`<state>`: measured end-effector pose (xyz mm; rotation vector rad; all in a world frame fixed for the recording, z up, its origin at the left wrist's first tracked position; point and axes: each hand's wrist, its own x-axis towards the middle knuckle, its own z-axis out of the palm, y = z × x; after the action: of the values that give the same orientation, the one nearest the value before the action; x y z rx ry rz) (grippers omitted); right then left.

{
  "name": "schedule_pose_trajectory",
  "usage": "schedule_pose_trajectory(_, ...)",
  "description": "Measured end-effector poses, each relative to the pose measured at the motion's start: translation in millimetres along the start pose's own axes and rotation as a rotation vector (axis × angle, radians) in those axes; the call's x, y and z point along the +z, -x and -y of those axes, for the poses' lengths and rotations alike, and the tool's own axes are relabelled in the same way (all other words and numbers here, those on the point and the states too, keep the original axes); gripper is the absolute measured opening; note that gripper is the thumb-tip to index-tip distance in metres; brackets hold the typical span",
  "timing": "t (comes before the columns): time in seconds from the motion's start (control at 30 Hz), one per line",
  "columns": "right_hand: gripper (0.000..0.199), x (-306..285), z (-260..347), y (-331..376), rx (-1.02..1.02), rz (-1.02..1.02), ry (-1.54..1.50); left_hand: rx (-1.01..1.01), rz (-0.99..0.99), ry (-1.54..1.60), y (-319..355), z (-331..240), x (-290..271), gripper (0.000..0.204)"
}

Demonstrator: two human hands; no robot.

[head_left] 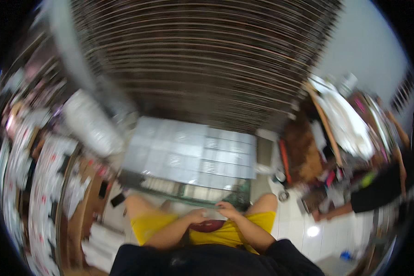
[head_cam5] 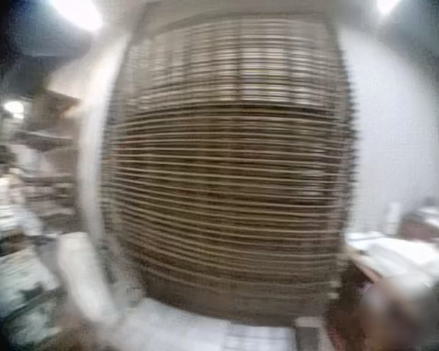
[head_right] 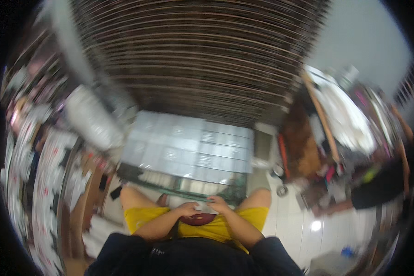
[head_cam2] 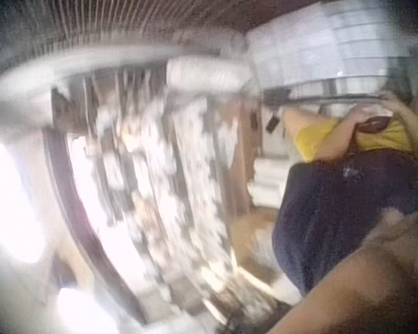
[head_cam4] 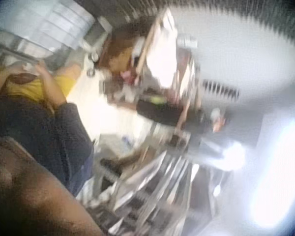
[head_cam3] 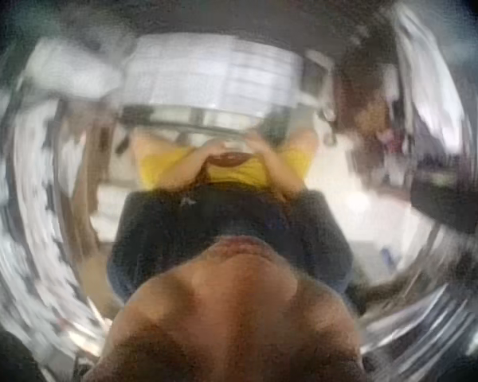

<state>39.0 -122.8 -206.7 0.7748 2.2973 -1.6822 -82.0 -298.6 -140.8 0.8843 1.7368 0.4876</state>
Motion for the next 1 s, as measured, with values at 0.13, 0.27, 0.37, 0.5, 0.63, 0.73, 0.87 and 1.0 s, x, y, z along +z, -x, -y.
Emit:
schedule_pose_trajectory(0.13,0.036,-0.5,7.6,0.5,-0.038,-0.025,0.132,-0.013,-0.071,-0.067,-12.0,11.0,8.3,0.068)
schedule_pose_trajectory(0.27,0.038,1.9,8.7,11.4,-0.101,-0.067,0.175,-0.024,-0.062,-0.037,-13.0,17.4,16.1,0.071)
schedule_pose_trajectory(0.37,0.04,0.8,12.3,16.8,-0.079,-0.059,0.151,-0.038,-0.043,-0.013,-9.4,16.1,15.3,0.07)
schedule_pose_trajectory(0.5,0.043,-0.3,19.8,20.9,-0.021,-0.009,0.129,-0.053,-0.035,-0.004,-4.5,10.0,13.1,0.066)
schedule_pose_trajectory(0.63,0.044,-5.1,34.5,28.2,-0.001,0.009,0.159,-0.085,-0.021,0.043,7.2,-4.4,7.8,0.065)
schedule_pose_trajectory(0.73,0.044,-6.2,34.6,26.6,0.004,0.026,0.147,-0.08,-0.051,0.064,0.9,7.3,12.2,0.064)
schedule_pose_trajectory(0.87,0.04,-6.0,24.0,23.6,-0.061,-0.056,0.076,-0.125,-0.009,0.171,-0.1,-1.1,13.7,0.064)
schedule_pose_trajectory(1.0,0.034,-43.3,59.7,38.7,-0.284,-0.213,-0.097,-0.128,-0.015,0.216,-1.2,11.5,16.2,0.064)
